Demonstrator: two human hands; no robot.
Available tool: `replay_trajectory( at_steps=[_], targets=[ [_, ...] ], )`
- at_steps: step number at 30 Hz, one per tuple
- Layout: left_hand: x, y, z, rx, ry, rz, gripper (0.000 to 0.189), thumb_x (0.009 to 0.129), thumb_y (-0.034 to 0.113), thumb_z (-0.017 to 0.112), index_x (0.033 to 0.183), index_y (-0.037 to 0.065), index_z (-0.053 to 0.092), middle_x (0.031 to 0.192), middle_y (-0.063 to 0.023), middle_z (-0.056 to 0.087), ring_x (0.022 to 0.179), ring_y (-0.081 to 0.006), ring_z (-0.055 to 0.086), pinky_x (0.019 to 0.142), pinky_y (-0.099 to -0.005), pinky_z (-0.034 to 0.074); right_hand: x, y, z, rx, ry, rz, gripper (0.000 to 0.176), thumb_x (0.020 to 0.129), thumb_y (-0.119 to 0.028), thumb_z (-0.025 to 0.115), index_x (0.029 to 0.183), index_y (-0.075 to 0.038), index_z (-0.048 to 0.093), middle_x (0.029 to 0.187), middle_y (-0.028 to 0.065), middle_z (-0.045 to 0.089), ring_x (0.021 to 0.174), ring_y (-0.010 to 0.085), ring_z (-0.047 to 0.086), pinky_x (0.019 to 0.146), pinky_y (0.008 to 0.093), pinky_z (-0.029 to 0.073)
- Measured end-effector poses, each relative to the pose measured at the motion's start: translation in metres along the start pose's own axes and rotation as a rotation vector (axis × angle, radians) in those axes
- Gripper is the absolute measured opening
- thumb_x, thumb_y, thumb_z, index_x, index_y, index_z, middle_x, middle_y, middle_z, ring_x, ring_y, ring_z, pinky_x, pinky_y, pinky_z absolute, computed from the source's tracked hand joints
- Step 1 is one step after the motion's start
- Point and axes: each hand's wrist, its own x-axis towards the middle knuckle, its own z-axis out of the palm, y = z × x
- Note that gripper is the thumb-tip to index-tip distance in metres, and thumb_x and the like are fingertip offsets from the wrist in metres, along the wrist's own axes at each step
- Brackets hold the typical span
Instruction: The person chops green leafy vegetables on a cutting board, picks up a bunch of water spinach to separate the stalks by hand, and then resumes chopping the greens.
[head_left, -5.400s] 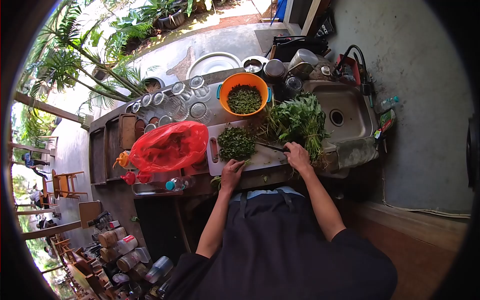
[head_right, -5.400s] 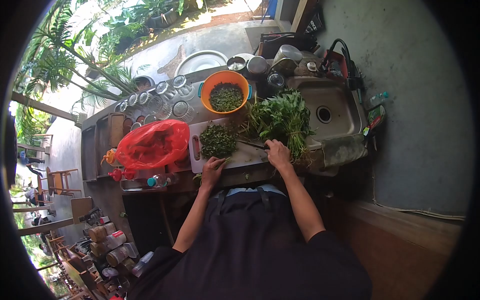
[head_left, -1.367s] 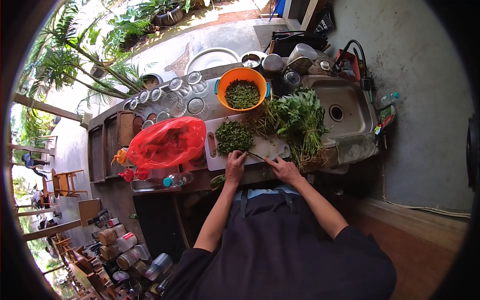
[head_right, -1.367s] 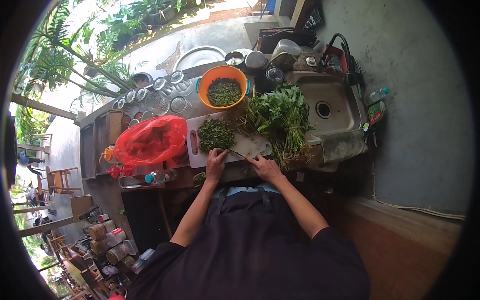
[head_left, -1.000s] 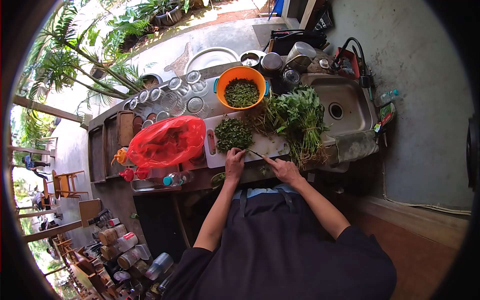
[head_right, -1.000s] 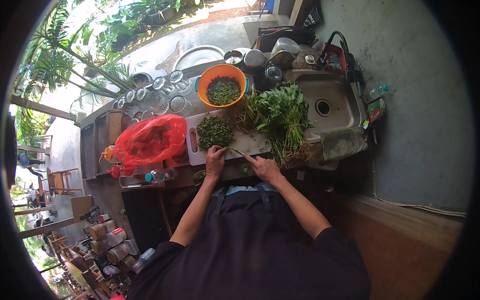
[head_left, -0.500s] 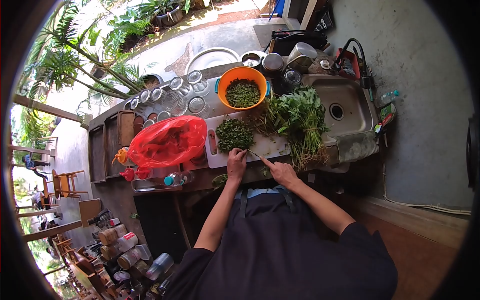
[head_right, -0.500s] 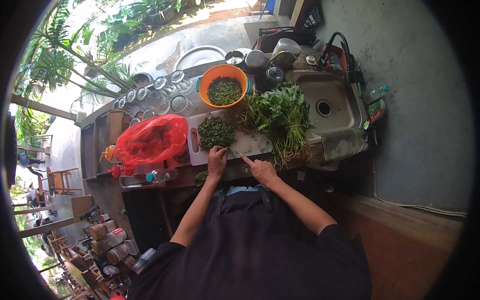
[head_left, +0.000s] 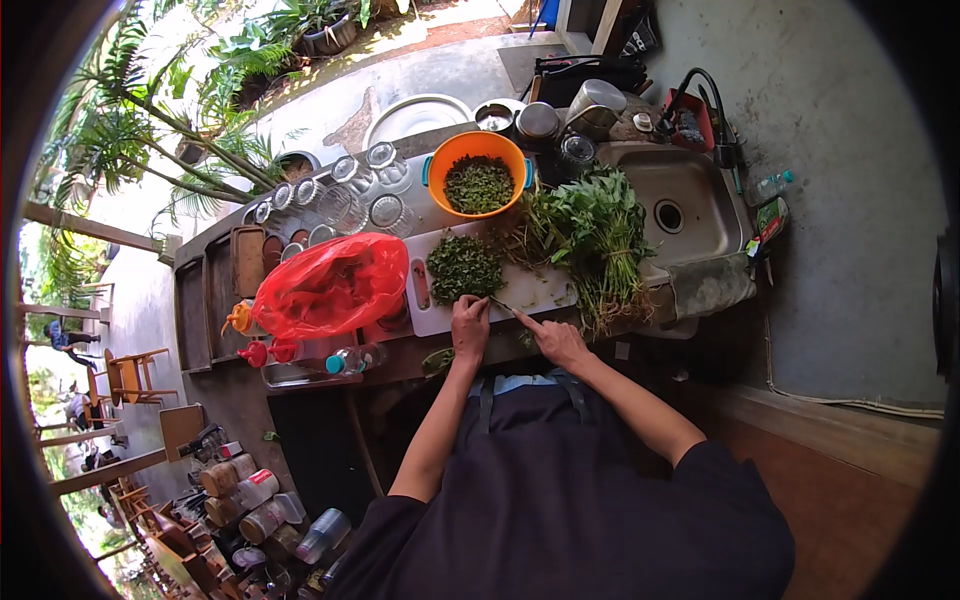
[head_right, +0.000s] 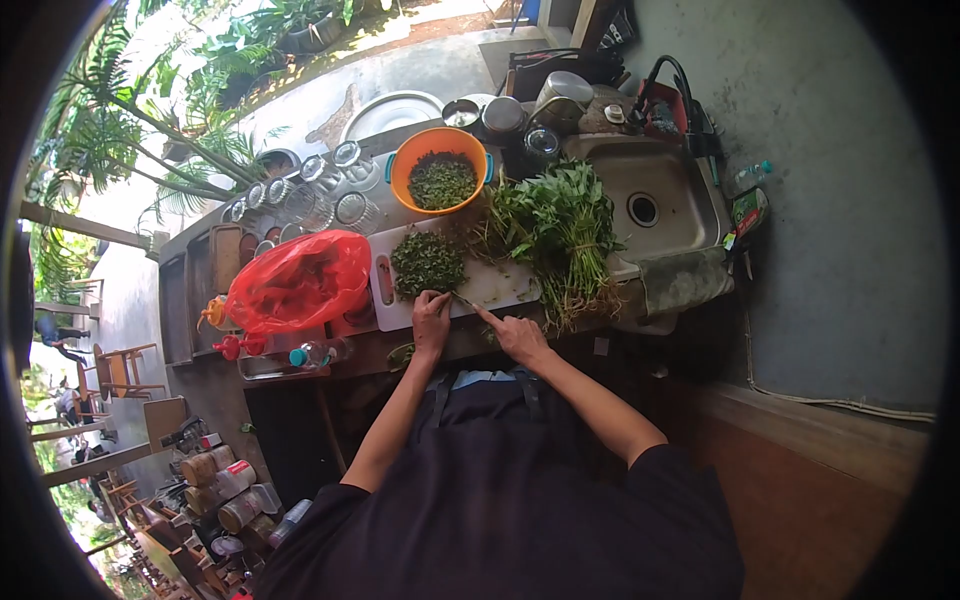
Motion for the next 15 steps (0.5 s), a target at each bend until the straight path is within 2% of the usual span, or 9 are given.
replay_trajectory(
  at_steps=[5,7,10,13,15],
  targets=[
    [0.001,-0.001,-0.002,-0.006,-0.008,-0.008,0.009,0.087,0.008,0.070,0.092,0.001,0.074,0.092,-0.0133,0.062,0.089,-0.0320,0.061,0.077,-0.0410,0.050,-0.006,-0.002,-0.003,-0.034,-0.008,0.005,0.076,0.091,-0.011,0.054,0.155,-0.040,0.026,0.074,0.0145,0.062,0.065,0.0379,0.064,0.063,0.0516,0.055],
    [0.001,-0.004,-0.003,0.000,-0.046,-0.015,0.013,0.086,0.007,0.071,0.096,0.001,0.075,0.094,-0.0132,0.063,0.091,-0.0315,0.061,0.079,-0.0400,0.050,-0.004,-0.002,0.000,-0.043,-0.003,0.002,0.076,0.091,-0.010,0.053,0.155,-0.041,0.026,0.074,0.0144,0.062,0.065,0.0378,0.064,0.063,0.0515,0.055],
    [0.000,0.000,-0.006,0.026,-0.061,0.009,0.015,0.086,0.007,0.071,0.099,0.001,0.074,0.095,-0.0134,0.062,0.093,-0.0311,0.061,0.080,-0.0404,0.050,0.001,-0.002,0.003,-0.030,-0.028,0.021,0.077,0.091,-0.008,0.048,0.155,-0.043,0.024,0.078,0.0180,0.063,0.070,0.0417,0.065,0.067,0.0537,0.055],
    [-0.004,0.004,-0.010,0.022,-0.064,0.035,0.017,0.086,0.006,0.069,0.102,0.002,0.074,0.096,-0.0132,0.062,0.094,-0.0306,0.060,0.081,-0.0410,0.050,-0.003,-0.001,0.001,-0.049,0.023,-0.021,0.077,0.091,-0.009,0.052,0.156,-0.041,0.024,0.076,0.0147,0.062,0.065,0.0376,0.065,0.063,0.0514,0.055],
    [-0.003,0.003,-0.010,0.031,-0.078,0.033,0.018,0.087,0.005,0.068,0.103,0.003,0.074,0.096,-0.0130,0.062,0.094,-0.0305,0.060,0.081,-0.0411,0.050,-0.009,0.001,-0.003,-0.072,-0.041,0.022,0.077,0.091,-0.009,0.052,0.156,-0.040,0.024,0.078,0.0153,0.062,0.066,0.0382,0.064,0.064,0.0513,0.055]
  ],
)
